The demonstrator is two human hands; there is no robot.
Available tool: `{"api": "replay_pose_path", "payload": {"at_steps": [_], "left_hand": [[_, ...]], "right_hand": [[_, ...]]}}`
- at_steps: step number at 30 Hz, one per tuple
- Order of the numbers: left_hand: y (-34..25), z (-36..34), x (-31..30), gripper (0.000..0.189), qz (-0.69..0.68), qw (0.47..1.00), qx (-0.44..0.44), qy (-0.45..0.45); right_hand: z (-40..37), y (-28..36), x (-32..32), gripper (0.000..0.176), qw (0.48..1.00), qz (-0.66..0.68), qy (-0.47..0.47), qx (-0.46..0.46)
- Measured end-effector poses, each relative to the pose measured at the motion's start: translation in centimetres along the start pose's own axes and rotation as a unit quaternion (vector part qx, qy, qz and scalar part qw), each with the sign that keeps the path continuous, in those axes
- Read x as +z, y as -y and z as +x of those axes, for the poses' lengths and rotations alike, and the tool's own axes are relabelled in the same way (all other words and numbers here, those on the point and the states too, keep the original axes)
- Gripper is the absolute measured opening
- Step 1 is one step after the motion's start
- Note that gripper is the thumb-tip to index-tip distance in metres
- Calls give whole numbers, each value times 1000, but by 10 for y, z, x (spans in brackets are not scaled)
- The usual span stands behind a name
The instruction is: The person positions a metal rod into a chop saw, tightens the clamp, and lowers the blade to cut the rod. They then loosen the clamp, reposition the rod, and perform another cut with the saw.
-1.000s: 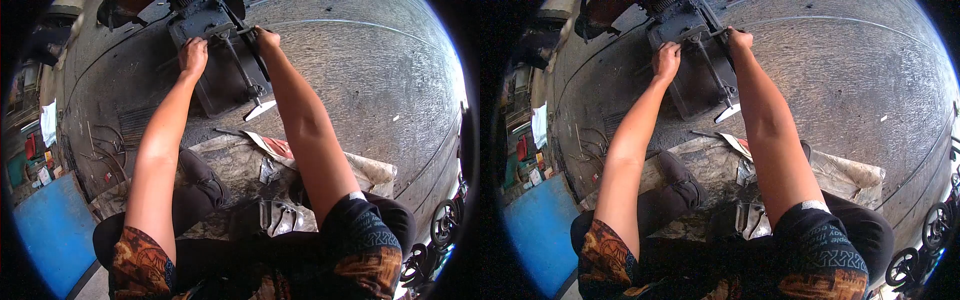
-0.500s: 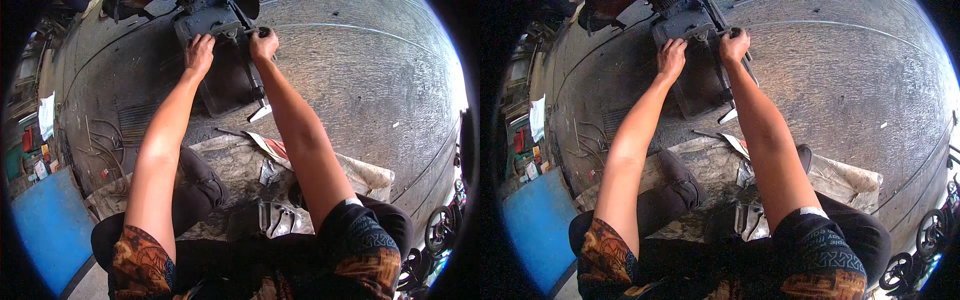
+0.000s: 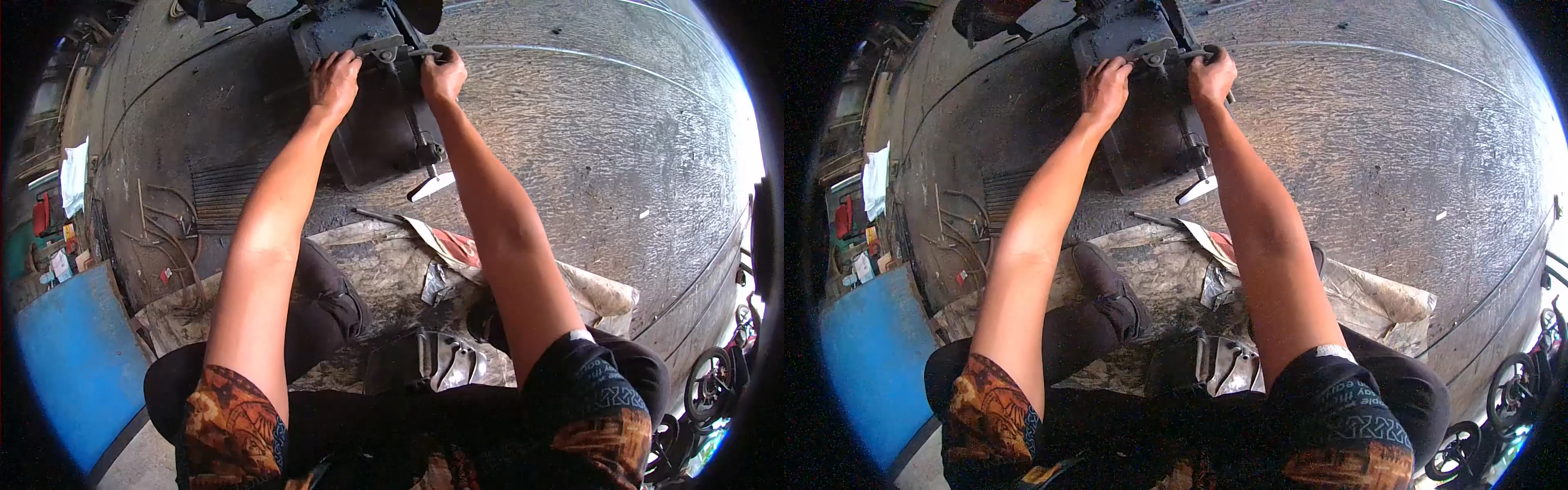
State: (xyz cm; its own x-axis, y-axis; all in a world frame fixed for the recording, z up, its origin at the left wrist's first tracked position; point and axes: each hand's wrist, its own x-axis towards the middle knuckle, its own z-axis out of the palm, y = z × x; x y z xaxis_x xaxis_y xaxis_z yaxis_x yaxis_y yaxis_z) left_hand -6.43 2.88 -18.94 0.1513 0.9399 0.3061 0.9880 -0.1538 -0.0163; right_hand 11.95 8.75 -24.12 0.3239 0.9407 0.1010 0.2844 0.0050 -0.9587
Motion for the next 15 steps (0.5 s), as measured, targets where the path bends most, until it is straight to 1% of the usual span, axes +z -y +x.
{"api": "replay_pose_path", "payload": {"at_steps": [2, 3, 4, 6, 7, 8, 9, 10, 12, 13, 14, 15], "left_hand": [[-1, -2, -2, 19, -2, 1000, 0, -13], [-2, -4, -3, 20, -7, 1000, 3, -26], [-4, -4, -2, 20, -13, 1000, -22, -10], [-5, -11, 2, 24, -21, 998, -37, -37], [-7, -15, 4, 24, -19, 998, -40, -36], [-11, -21, 4, 28, -48, 995, -67, -61], [-13, -27, 3, 32, -77, 989, -94, -85], [-14, -33, 1, 32, -75, 989, -97, -85], [-18, -48, -1, 39, -110, 977, -138, -118], [-19, -55, -3, 41, -105, 973, -156, -134], [-18, -62, -3, 41, -103, 972, -160, -134], [-18, -70, -3, 40, -112, 961, -208, -143]], "right_hand": [[1, 2, 0, 24, 1000, -12, 19, -18], [2, 1, 0, 24, 996, -25, 39, -73], [1, 1, 2, 24, 989, -36, 60, -127], [-2, 4, 3, 25, 989, -46, 79, -119], [-4, 5, 4, 26, 988, -51, 68, -126], [-4, 7, 5, 27, 988, -55, 57, -134], [-5, 8, 6, 28, 988, -66, 62, -121], [-5, 9, 7, 28, 988, -65, 65, -122], [-4, 7, 9, 29, 991, -58, 65, -98], [-3, 6, 9, 29, 992, -56, 59, -101], [-5, 11, 5, 29, 988, -83, 73, -104], [-8, 10, 4, 29, 991, -65, 51, -105]]}}
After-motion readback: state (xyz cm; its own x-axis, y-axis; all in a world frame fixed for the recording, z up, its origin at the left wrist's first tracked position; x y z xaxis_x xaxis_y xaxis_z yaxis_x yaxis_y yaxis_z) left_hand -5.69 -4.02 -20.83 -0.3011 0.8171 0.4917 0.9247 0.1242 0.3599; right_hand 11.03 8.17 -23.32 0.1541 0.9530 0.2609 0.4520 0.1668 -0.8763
